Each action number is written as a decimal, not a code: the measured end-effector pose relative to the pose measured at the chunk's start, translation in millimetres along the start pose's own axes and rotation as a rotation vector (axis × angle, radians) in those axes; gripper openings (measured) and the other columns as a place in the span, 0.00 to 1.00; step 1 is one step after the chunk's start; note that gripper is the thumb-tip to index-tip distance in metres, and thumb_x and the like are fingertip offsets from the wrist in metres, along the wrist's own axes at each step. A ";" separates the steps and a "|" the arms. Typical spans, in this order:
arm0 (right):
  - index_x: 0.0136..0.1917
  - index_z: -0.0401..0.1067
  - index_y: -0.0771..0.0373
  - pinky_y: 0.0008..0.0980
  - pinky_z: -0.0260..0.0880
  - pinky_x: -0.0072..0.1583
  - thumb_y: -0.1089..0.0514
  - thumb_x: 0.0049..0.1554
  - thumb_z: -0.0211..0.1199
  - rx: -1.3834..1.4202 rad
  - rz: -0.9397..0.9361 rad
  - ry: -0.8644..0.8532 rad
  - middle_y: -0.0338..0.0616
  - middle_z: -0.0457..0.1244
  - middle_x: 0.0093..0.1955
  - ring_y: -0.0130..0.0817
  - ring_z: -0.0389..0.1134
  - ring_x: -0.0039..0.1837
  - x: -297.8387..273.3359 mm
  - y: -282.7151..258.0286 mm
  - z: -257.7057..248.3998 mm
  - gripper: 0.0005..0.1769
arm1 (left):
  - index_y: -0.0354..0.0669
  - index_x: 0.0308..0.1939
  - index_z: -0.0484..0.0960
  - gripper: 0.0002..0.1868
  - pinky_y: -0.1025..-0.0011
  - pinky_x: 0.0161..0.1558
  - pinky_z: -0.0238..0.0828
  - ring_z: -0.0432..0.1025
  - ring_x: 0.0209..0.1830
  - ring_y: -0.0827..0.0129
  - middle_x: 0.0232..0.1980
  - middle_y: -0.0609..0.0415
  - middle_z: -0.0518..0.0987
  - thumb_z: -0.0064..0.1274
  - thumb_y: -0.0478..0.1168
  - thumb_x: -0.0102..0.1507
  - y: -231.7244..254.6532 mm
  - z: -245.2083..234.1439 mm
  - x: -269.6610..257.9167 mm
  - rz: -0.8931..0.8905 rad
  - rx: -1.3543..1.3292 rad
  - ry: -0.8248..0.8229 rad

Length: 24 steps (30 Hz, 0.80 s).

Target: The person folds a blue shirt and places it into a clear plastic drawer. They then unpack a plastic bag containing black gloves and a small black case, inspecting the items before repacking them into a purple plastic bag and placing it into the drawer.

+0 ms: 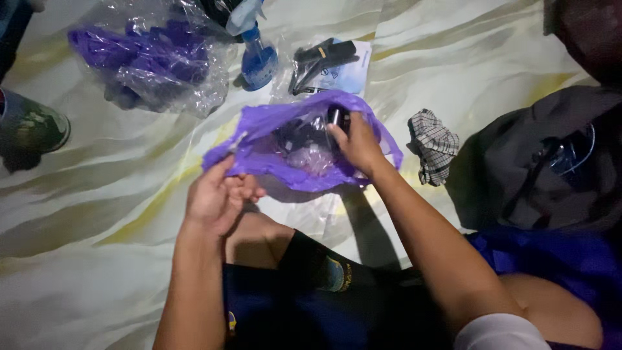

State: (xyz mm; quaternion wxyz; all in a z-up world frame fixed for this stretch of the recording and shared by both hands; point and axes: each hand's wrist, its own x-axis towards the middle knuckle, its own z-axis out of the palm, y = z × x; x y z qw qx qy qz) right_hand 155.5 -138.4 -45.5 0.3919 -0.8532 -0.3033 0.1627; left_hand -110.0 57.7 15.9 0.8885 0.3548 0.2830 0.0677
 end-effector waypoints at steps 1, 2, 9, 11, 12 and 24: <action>0.59 0.70 0.67 0.46 0.68 0.61 0.45 0.58 0.70 -0.111 0.093 -0.005 0.59 0.68 0.55 0.53 0.70 0.58 6.1 -4.2 -1.9 0.26 | 0.33 0.42 0.77 0.23 0.63 0.40 0.76 0.75 0.31 0.55 0.27 0.46 0.75 0.39 0.52 0.74 1.2 -2.3 1.1 0.018 0.024 0.063; 0.54 0.75 0.67 0.47 0.69 0.61 0.43 0.58 0.70 -0.222 0.185 -0.010 0.59 0.70 0.54 0.54 0.72 0.58 7.9 -10.5 -4.3 0.24 | 0.32 0.39 0.76 0.24 0.63 0.39 0.77 0.75 0.29 0.56 0.26 0.46 0.75 0.39 0.52 0.74 3.5 -2.0 2.7 0.036 0.049 0.125; 0.55 0.74 0.67 0.56 0.61 0.63 0.42 0.48 0.70 -0.776 -0.371 -0.301 0.58 0.64 0.62 0.56 0.61 0.67 -60.0 -75.3 -69.1 0.30 | 0.36 0.36 0.83 0.22 0.73 0.26 0.65 0.72 0.22 0.72 0.25 0.53 0.80 0.39 0.48 0.71 22.0 32.2 7.2 0.205 0.727 0.438; 0.52 0.80 0.52 0.67 0.49 0.70 0.33 0.38 0.65 -0.987 -0.780 -0.041 0.56 0.59 0.73 0.56 0.50 0.78 -80.3 -75.8 -97.6 0.33 | 0.34 0.35 0.82 0.23 0.74 0.26 0.66 0.74 0.23 0.73 0.26 0.52 0.80 0.39 0.48 0.71 29.8 33.2 7.7 0.268 0.730 0.428; 0.49 0.80 0.48 0.65 0.49 0.70 0.38 0.42 0.67 -1.153 -0.678 -0.203 0.53 0.55 0.78 0.55 0.48 0.80 -81.4 -72.9 -110.8 0.24 | 0.33 0.35 0.81 0.23 0.74 0.27 0.67 0.75 0.24 0.73 0.26 0.52 0.80 0.38 0.48 0.71 33.0 33.2 7.0 0.300 0.733 0.421; 0.45 0.65 0.66 0.52 0.74 0.61 0.58 0.66 0.52 0.611 -0.108 0.006 0.63 0.68 0.60 0.51 0.73 0.60 -67.4 -93.9 -247.2 0.10 | 0.31 0.54 0.80 0.14 0.72 0.54 0.73 0.75 0.51 0.70 0.53 0.51 0.80 0.40 0.35 0.73 64.1 38.0 14.8 1.049 0.629 0.267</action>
